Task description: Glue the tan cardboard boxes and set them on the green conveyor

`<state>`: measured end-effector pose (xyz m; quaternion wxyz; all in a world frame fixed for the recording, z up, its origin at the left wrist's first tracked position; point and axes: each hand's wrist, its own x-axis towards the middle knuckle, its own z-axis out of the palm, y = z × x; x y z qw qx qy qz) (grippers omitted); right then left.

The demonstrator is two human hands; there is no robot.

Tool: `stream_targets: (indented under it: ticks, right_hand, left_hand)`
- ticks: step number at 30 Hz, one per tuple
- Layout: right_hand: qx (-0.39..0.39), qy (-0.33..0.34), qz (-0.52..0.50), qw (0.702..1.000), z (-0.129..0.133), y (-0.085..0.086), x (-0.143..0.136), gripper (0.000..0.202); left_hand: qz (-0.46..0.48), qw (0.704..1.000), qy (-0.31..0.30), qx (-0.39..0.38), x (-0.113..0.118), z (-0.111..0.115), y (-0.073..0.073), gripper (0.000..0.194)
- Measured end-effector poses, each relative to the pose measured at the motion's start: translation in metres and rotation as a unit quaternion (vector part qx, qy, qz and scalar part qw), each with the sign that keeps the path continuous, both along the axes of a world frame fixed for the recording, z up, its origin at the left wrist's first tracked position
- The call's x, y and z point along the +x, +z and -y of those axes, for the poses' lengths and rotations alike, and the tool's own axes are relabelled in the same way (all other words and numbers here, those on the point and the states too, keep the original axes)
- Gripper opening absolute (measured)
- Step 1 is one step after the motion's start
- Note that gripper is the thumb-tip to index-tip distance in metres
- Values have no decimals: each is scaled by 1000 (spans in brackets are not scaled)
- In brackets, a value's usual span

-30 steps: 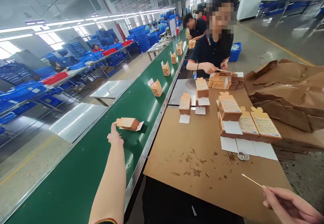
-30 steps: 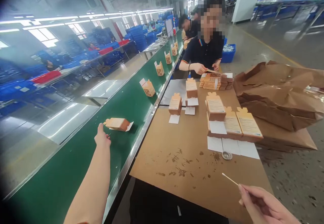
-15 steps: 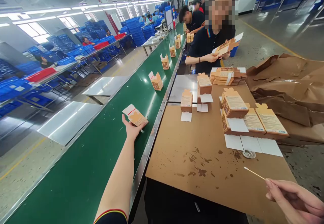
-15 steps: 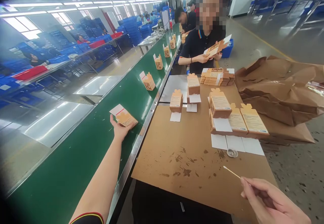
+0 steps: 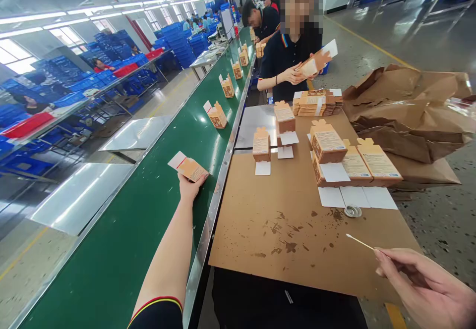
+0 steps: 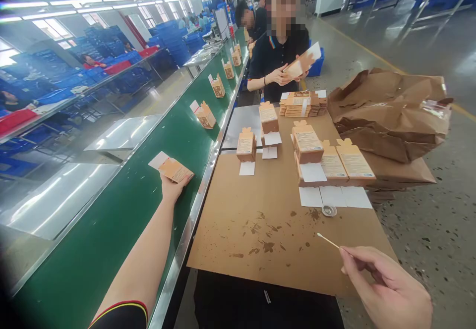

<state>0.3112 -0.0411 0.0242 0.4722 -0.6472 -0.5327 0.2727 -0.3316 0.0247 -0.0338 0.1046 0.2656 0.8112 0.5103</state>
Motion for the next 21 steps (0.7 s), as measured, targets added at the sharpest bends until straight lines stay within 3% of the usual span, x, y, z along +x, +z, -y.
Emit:
stream_targets:
  ticks: [4,8,10,14,15,17,21]
  right_hand:
    - [40,67,-12,997,1,12,-10,42]
    - [66,51,-34,996,10,13,-5,40]
    - [67,26,-46,996,16,10,3,38]
    - [64,5,-68,996,20,7,19,40]
    - [68,11,-72,995,19,8,21,42]
    - [81,28,-78,993,15,12,22,42]
    - [132,61,-77,986,11,22,19,37]
  left_hand:
    - [19,1000,3,-5,14,-10,19,109]
    - [48,999,25,6,31,-7,44,118]
    - [44,997,64,26,44,3,56,109]
    - [21,991,102,88,93,14,71,65]
    - [23,991,83,99,112,9,72,56]
    - [46,993,-13,108,158,-16,73,42]
    - [110,956,-261,79,266,-106,70,39]
